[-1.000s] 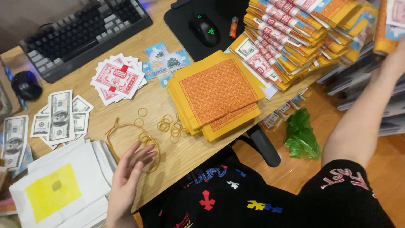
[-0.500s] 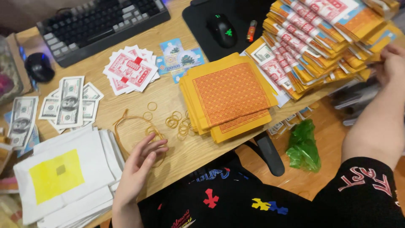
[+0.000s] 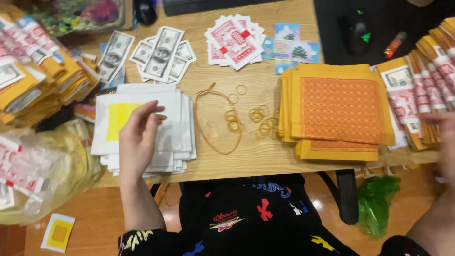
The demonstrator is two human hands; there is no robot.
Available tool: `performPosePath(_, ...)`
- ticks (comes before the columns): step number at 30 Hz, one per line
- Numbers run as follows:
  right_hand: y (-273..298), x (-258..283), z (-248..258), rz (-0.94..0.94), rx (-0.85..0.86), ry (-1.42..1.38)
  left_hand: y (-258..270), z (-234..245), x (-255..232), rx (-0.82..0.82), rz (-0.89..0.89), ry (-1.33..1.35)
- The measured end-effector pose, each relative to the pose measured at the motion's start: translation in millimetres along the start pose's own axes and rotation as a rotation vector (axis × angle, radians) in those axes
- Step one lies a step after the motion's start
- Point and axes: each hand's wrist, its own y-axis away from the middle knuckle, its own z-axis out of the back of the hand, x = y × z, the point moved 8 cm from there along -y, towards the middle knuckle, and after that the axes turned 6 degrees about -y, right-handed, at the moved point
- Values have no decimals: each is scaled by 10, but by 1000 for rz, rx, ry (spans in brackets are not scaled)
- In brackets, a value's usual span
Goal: The person places stacks of paper money into yellow envelopes, folds the envelopes shut, and secures them with rubber bands. The person repeats this process for multiple envelopes, handling both US dollar and red paper money designs.
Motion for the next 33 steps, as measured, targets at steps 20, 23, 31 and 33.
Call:
performPosePath(20,-1668,-183,-257,-298,-329,-858,236,828,174,-244,-224,-51)
performPosePath(23,-1954,-224,-707,-91,-84,-191,228,636,228,-214,-381,-582)
performPosePath(31,-2174,-19,-1280,-358,177,398,193,668,519,-230,-301,-622)
performPosePath(33,-2268,-49,-1350,-316,159,358,188,670,475,-232,-299,-626)
